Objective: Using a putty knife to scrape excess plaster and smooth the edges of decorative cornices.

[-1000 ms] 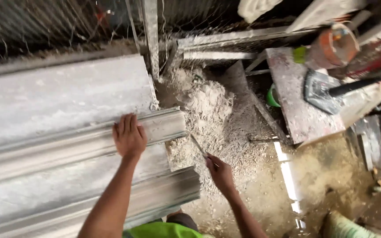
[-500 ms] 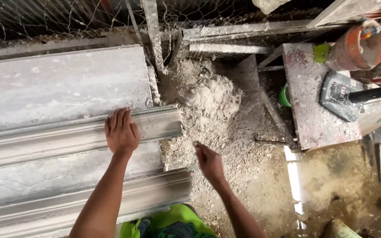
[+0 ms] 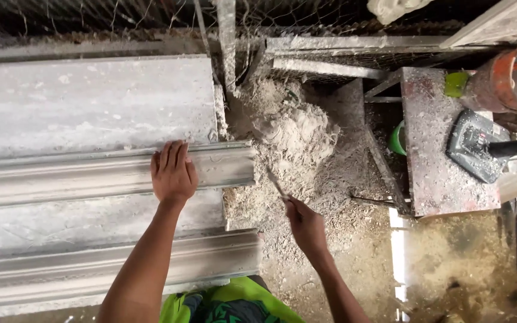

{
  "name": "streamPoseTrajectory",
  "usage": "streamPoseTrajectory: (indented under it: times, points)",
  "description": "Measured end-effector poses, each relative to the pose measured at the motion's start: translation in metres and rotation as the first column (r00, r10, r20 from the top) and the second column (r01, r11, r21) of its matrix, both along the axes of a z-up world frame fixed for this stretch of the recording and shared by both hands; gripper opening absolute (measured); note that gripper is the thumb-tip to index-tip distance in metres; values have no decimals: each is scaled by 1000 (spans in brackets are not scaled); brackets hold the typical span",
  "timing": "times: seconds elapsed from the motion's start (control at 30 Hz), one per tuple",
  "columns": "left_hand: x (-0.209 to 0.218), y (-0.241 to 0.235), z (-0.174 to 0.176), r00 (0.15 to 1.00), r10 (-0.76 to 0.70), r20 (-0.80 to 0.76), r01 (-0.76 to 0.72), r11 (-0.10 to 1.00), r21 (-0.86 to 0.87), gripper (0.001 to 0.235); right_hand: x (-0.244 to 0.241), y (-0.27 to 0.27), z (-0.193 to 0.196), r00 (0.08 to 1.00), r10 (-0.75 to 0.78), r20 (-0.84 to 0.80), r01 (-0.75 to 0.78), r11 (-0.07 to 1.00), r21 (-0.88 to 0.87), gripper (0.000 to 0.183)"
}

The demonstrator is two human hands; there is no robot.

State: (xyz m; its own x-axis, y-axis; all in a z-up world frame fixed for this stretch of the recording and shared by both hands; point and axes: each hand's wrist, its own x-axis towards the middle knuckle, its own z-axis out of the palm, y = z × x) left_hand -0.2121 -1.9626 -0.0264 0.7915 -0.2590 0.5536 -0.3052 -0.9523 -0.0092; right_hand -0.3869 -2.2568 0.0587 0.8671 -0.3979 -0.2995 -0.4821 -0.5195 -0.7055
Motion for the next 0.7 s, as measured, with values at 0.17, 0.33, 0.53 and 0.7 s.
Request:
streamPoseTrajectory:
  times: [0.17,0.33,0.53,0.7]
  points:
    - [-1,2,-1,1000,-3,-13,3,1000,10,34,25,28,-12,1000,16,-8,-15,999,40,29]
    - [-3,2,-2,1000,4,-15,-3,1000,16,34,30,12,13,999,32,32,-33,999,16,30]
    - [-5,2,-4,1000,8,-26,-7,1000,18,34,45,38,17,996,56,-69,-57,998,-14,33]
    - [-4,2,-7,999,24,-37,-23,1000,15,34,46,24,31,994,103,-37,-107,982,-152,34]
